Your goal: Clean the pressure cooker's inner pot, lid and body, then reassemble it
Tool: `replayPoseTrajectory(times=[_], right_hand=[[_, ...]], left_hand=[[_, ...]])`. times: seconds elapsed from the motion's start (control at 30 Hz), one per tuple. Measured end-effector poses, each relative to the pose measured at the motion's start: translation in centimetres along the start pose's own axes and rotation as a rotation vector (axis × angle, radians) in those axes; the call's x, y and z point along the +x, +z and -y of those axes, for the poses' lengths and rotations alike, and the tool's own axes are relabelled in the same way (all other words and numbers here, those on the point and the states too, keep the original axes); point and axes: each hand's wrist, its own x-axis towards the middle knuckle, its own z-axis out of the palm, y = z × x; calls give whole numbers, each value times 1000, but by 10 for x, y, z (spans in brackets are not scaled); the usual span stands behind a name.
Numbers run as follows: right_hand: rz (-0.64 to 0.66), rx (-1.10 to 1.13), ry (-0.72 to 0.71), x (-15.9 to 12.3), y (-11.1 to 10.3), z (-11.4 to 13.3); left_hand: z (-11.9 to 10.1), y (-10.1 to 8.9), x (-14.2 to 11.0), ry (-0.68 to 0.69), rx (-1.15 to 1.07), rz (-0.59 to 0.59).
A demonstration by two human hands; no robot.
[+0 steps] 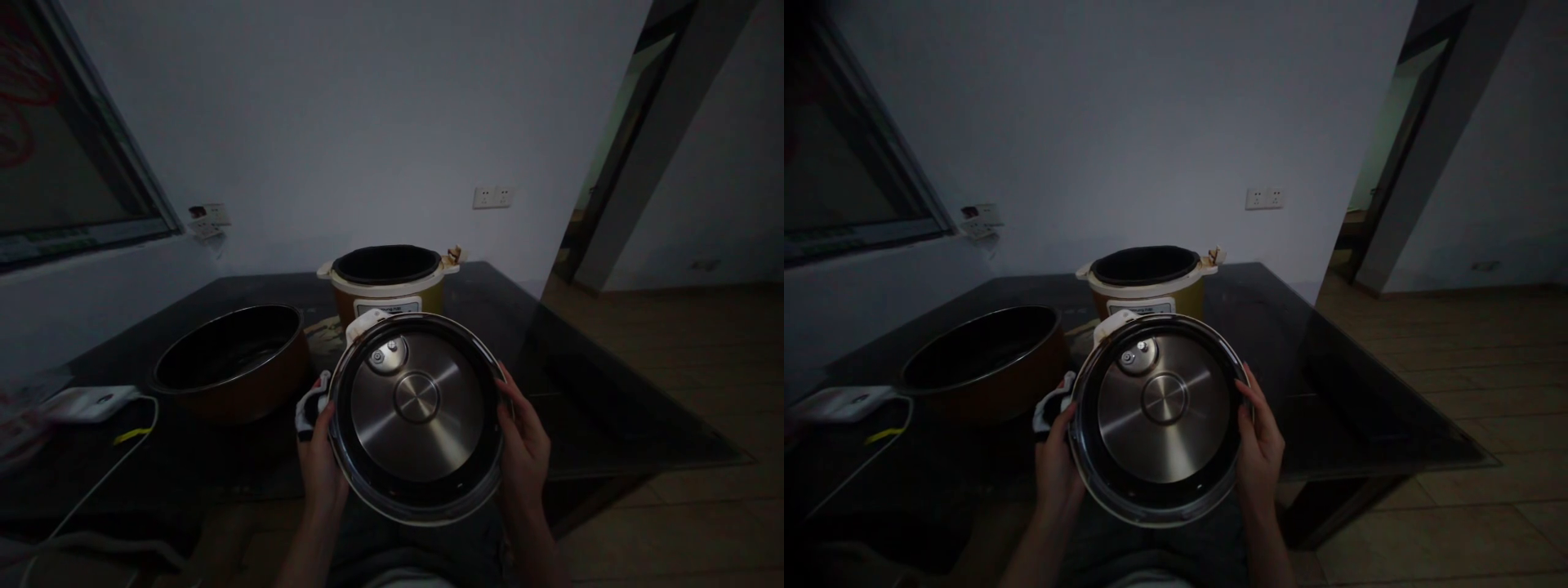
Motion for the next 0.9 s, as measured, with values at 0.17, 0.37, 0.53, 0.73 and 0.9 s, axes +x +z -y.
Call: replayPoseTrajectory(times=[0.17,0.37,0.53,0.73,0.9], right_hand=[[20,0,-10,2,-1,-2],[-6,-56,65,4,-1,-6],[-89,11,236,7,-1,-13],[-57,93,563,9,-3,-19],[-72,124,501,7,-1,-11]], left_hand=[[0,1,0,22,36,34],[3,-2,0,33,41,61],[4,-3,-1,92,72,15],[3,-1,-4,109,114,-6],[4,-2,-1,110,119,-7]])
